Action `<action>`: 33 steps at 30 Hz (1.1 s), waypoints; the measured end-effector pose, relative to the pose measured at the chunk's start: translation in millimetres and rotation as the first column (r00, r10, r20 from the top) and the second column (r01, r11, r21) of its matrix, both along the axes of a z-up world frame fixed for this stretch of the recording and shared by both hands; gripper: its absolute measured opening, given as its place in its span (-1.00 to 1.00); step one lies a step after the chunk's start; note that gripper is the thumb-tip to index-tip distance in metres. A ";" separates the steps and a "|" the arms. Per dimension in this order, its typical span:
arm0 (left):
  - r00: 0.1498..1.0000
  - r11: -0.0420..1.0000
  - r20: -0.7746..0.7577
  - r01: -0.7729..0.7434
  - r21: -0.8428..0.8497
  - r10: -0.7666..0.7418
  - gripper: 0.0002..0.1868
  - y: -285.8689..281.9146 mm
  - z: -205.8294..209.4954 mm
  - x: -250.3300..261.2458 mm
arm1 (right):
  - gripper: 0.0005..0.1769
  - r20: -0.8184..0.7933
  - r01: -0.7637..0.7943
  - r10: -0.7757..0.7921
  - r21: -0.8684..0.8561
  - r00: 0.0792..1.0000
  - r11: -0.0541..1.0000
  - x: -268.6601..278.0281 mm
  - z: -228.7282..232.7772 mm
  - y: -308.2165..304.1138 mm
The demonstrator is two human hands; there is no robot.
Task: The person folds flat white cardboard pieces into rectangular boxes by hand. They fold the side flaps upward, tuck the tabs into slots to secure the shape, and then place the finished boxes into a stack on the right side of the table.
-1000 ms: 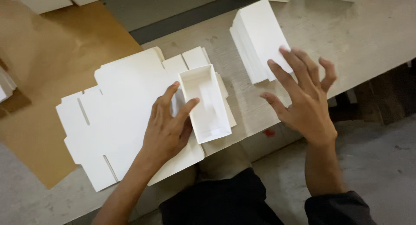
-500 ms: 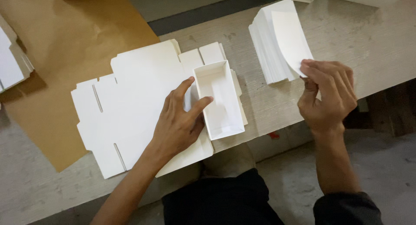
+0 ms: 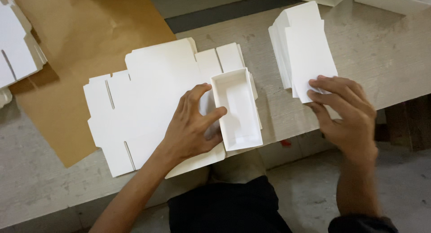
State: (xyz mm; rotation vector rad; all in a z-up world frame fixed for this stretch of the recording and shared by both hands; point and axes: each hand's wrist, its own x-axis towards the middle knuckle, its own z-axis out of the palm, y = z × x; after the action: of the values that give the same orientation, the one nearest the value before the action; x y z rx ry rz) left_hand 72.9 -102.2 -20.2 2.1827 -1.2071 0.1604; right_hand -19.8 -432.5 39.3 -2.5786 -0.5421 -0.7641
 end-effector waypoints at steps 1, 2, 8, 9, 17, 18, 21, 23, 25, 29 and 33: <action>1.000 1.000 0.008 0.012 -0.025 -0.011 -0.46 0.3 -1.7 -0.6 | -0.85 -0.069 0.033 -0.031 0.019 0.997 0.999 -4.0 8.5 2.1; 1.000 0.998 0.017 0.024 -0.050 -0.023 -0.47 0.3 -3.2 -0.7 | -0.81 -0.137 0.067 -0.062 0.036 0.989 0.997 -7.7 17.4 3.9; 0.978 0.996 0.208 -0.021 0.084 0.003 -0.57 7.8 23.8 -9.6 | -0.59 0.438 0.193 -0.362 0.384 0.823 0.903 -1.5 9.6 41.9; 0.979 0.996 0.204 -0.024 0.089 0.005 -0.57 13.9 26.8 -14.1 | -0.59 0.433 0.191 -0.361 0.388 0.826 0.902 -7.9 6.3 41.3; 0.925 0.911 0.295 -0.319 0.262 0.240 -0.48 78.7 33.7 -50.6 | -0.62 0.078 -0.485 0.484 -0.004 0.872 0.874 -20.7 3.0 139.5; 0.920 0.902 0.298 -0.338 0.268 0.256 -0.48 87.5 28.7 -56.8 | -0.62 0.083 -0.503 0.501 0.002 0.862 0.864 -19.6 -0.1 148.0; 0.931 0.923 0.136 -0.357 0.140 0.340 -0.38 108.0 21.7 -69.1 | -0.78 0.076 -0.483 0.481 0.005 0.873 0.876 -18.3 -5.1 168.3; 0.918 0.917 -0.019 -0.398 -0.029 0.397 -0.56 113.9 24.4 -66.8 | -0.79 0.033 -0.464 0.466 -0.039 0.884 0.885 -17.9 -5.1 173.7; 0.902 0.906 -0.140 -0.419 -0.060 0.408 -0.57 108.4 45.0 -52.1 | -0.82 0.062 -0.469 0.472 -0.057 0.879 0.881 -13.9 0.2 180.5; 0.860 0.887 -0.361 -0.436 -0.151 0.362 -0.55 92.0 46.7 -22.0 | -0.80 -0.017 -0.474 0.476 -0.120 0.879 0.872 -10.5 -1.2 184.3; 0.822 0.883 -0.434 -0.456 -0.112 0.370 -0.59 78.9 25.1 -13.9 | -0.67 -0.200 -0.467 0.444 -0.086 0.874 0.880 -4.7 -8.6 184.2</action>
State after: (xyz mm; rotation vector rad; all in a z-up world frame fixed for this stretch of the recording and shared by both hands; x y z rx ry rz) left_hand 59.0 -23.3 4.9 2.1219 -0.4498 0.0139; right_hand -24.5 -248.2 30.7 -2.4475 -1.1251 -0.3434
